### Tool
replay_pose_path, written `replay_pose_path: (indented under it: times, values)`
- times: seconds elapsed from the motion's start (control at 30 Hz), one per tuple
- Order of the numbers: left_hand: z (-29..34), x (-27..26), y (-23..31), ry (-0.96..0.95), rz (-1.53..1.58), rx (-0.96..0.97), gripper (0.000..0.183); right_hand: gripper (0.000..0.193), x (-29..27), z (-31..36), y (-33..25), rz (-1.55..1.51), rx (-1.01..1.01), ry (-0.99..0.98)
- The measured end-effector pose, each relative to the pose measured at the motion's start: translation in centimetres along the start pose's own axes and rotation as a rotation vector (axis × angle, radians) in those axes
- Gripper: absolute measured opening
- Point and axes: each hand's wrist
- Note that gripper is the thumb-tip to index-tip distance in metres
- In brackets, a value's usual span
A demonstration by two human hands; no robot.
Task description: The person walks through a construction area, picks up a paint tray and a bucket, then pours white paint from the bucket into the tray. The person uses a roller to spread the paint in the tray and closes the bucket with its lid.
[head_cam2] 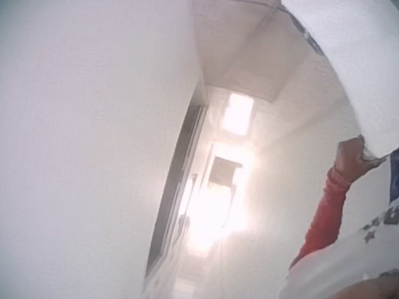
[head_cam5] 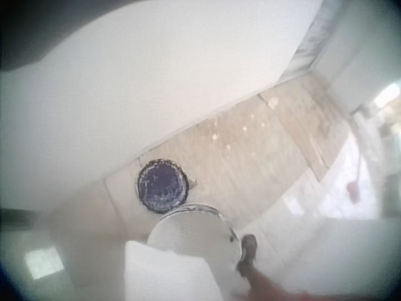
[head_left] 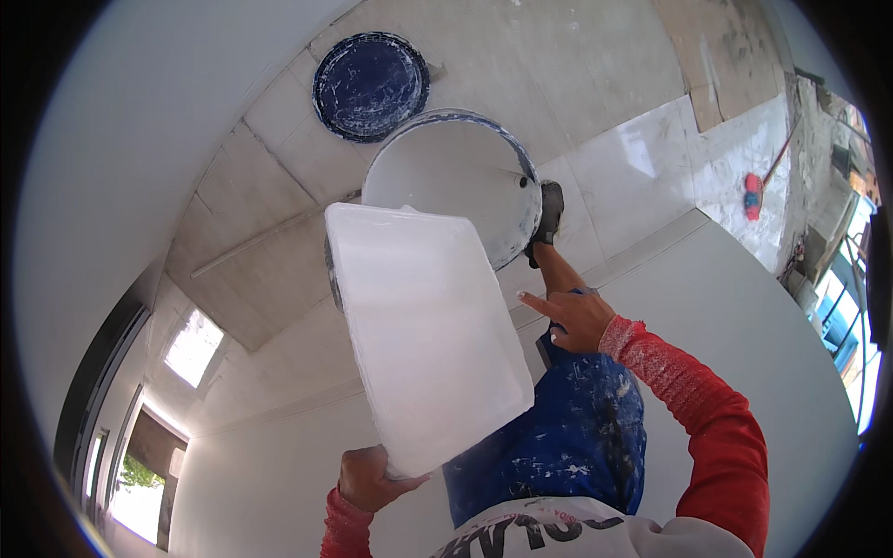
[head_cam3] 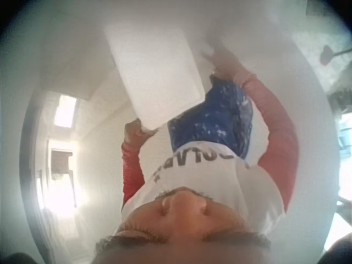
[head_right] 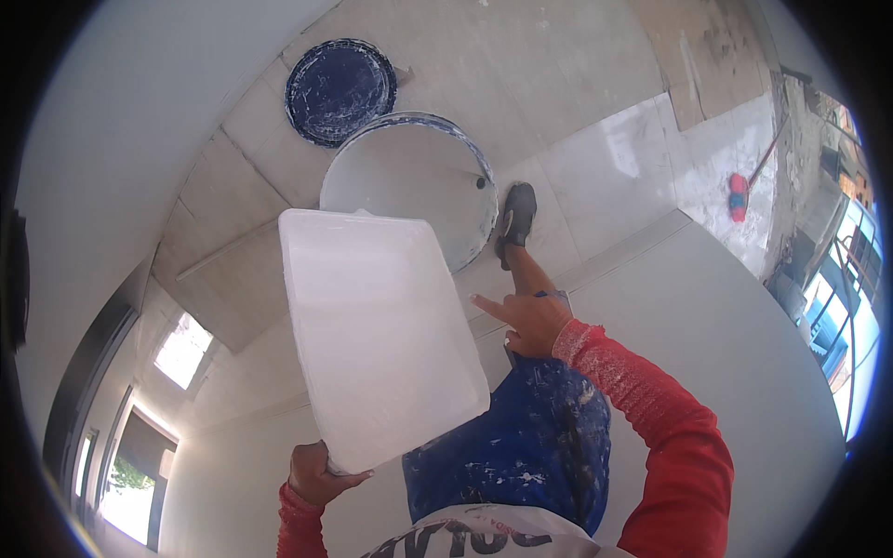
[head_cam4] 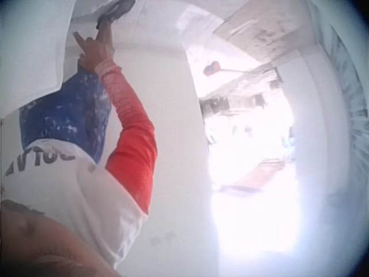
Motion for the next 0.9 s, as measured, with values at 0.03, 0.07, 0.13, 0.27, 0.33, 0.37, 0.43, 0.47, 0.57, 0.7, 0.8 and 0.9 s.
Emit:
replay_pose_path:
  times: [0.03, 0.07, 0.13, 0.27, 0.33, 0.37, 0.43, 0.47, 0.57, 0.7, 0.8, 0.9]
  values:
    - [0.0, -0.3, -0.1, 0.003, 0.016, -0.021, 0.053, 0.077, 0.1, 0.9, -0.4, -0.075, 0.039, -0.099]
    - [0.0, -0.4, -0.2, 0.006, 0.031, -0.044, 0.053, 0.075, 0.9, 1.8, -0.6, -0.07, -0.021, -0.103]
    - [-0.1, -0.7, -0.2, 0.005, 0.074, -0.086, 0.052, 0.071, 2.8, 4.3, -0.7, -0.061, -0.133, -0.101]
    - [0.2, -0.9, -0.9, 0.005, 0.037, -0.043, 0.051, 0.075, 6.1, 5.9, -1.0, -0.03, -0.394, -0.119]
    - [0.2, -0.7, -0.9, -0.01, 0.054, -0.063, 0.051, 0.077, 7.1, 5.1, -1.0, 0.021, -0.416, -0.114]
    - [0.1, -0.7, -0.8, -0.018, 0.062, -0.073, 0.051, 0.078, 7.5, 4.6, -0.8, 0.035, -0.368, -0.105]
    - [-0.1, -0.6, -0.4, -0.041, 0.077, -0.062, 0.051, 0.079, 7.6, 2.7, -0.8, 0.055, -0.266, -0.094]
    - [-0.3, -0.6, -0.1, -0.056, 0.085, -0.055, 0.05, 0.08, 7.8, 1.8, -0.6, 0.065, -0.239, -0.059]
    - [-0.7, -0.6, 0.5, -0.066, 0.057, -0.032, 0.049, 0.082, 7.0, -1.6, -0.1, 0.09, -0.112, -0.005]
    - [-0.3, -0.2, 0.4, -0.051, 0.071, -0.054, 0.047, 0.083, 4.2, -6.2, -0.3, 0.186, 0.04, -0.003]
    - [-0.5, -0.3, 1.0, -0.084, 0.031, -0.068, 0.046, 0.087, 3.6, -9.1, -0.4, 0.104, 0.192, 0.009]
    - [-0.4, -0.3, 1.0, -0.088, 0.009, -0.045, 0.046, 0.091, 4.4, -11.8, 0.1, -0.33, 0.383, 0.134]
Point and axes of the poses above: each hand's wrist, its own z-axis away from the middle knuckle, its own x-axis out of the palm, y = z × x, and after that the axes turned 12 degrees about y, right-handed
